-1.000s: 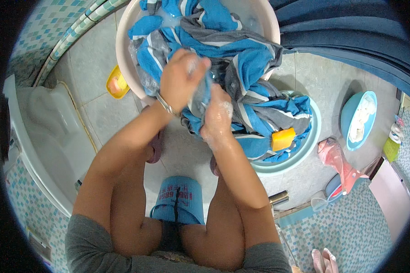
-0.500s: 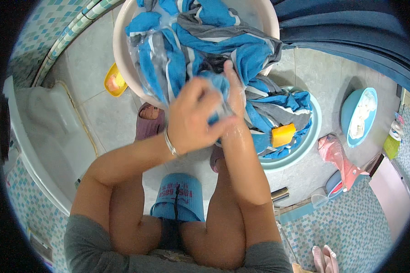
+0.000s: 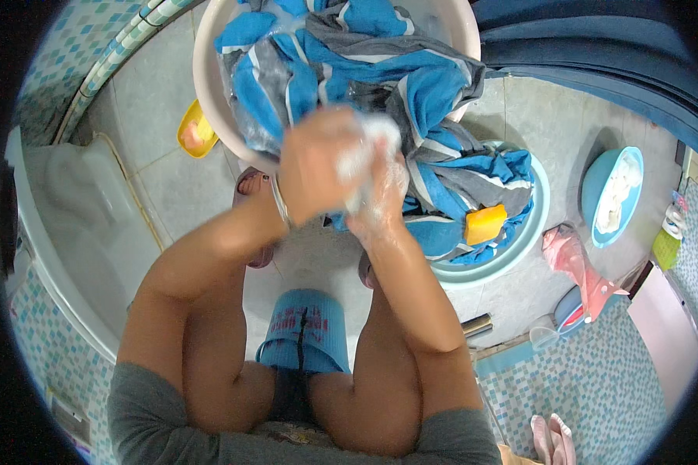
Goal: The person sits on a small stool and hand-washes a blue and grey garment in a white basin filled with water. They use a yellow sponge to scrub the fabric, repeatedly submerging and wringing the item to clean it.
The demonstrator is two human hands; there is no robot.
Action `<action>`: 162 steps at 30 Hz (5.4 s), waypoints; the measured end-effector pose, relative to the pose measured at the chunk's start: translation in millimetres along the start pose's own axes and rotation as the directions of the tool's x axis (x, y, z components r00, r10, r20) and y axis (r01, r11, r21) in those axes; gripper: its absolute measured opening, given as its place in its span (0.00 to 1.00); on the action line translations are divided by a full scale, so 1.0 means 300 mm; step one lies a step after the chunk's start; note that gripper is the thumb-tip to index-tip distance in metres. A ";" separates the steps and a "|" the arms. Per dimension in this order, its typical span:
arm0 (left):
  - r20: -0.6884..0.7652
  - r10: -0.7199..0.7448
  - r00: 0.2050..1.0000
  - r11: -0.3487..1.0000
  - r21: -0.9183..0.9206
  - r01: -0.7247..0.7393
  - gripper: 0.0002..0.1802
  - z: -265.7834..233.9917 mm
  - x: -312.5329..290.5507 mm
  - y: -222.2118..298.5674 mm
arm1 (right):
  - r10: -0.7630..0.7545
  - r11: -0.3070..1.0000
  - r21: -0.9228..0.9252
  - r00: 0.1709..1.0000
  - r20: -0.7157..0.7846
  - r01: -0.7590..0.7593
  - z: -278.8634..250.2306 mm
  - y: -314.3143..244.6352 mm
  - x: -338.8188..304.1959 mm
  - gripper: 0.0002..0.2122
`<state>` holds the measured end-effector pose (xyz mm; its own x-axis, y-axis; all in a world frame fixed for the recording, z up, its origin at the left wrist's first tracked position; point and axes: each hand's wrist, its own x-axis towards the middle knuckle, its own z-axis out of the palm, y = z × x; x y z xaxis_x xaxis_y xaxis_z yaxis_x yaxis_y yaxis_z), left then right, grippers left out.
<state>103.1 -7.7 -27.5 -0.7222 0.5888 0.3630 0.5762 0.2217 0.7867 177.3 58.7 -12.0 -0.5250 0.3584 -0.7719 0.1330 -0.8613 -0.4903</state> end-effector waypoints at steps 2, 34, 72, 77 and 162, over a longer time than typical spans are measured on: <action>0.082 -0.320 0.944 0.947 0.069 0.315 0.11 -0.029 0.041 -0.037 | -0.003 0.995 -0.100 0.999 -0.034 -0.001 0.058 0.001 0.007 0.14; 0.107 -0.438 0.892 0.886 -0.115 0.449 0.24 -0.264 0.118 -0.409 | -0.459 -0.391 -0.813 0.674 0.579 0.432 0.061 -0.006 0.045 0.25; 0.538 -0.424 0.729 -0.212 -0.841 0.498 0.28 -0.349 0.071 0.034 | -0.468 -0.335 -0.708 0.542 0.698 0.622 0.087 -0.057 -0.004 0.26; 0.517 -0.709 0.480 -0.110 -0.754 0.648 0.27 -0.349 0.022 -0.002 | -0.419 -0.112 -0.763 0.666 0.617 0.637 0.041 -0.100 -0.035 0.24; 0.443 -0.287 0.849 0.937 0.313 0.153 0.61 -0.288 0.037 -0.094 | -0.128 0.983 0.167 0.945 0.300 0.080 -0.055 -0.169 0.181 0.20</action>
<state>45.9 -74.7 -2.5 -0.6092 0.7809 -0.1384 0.5496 0.5415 0.6362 155.9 127.7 -35.7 -0.7654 0.3410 -0.5459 -0.0519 -0.8781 -0.4757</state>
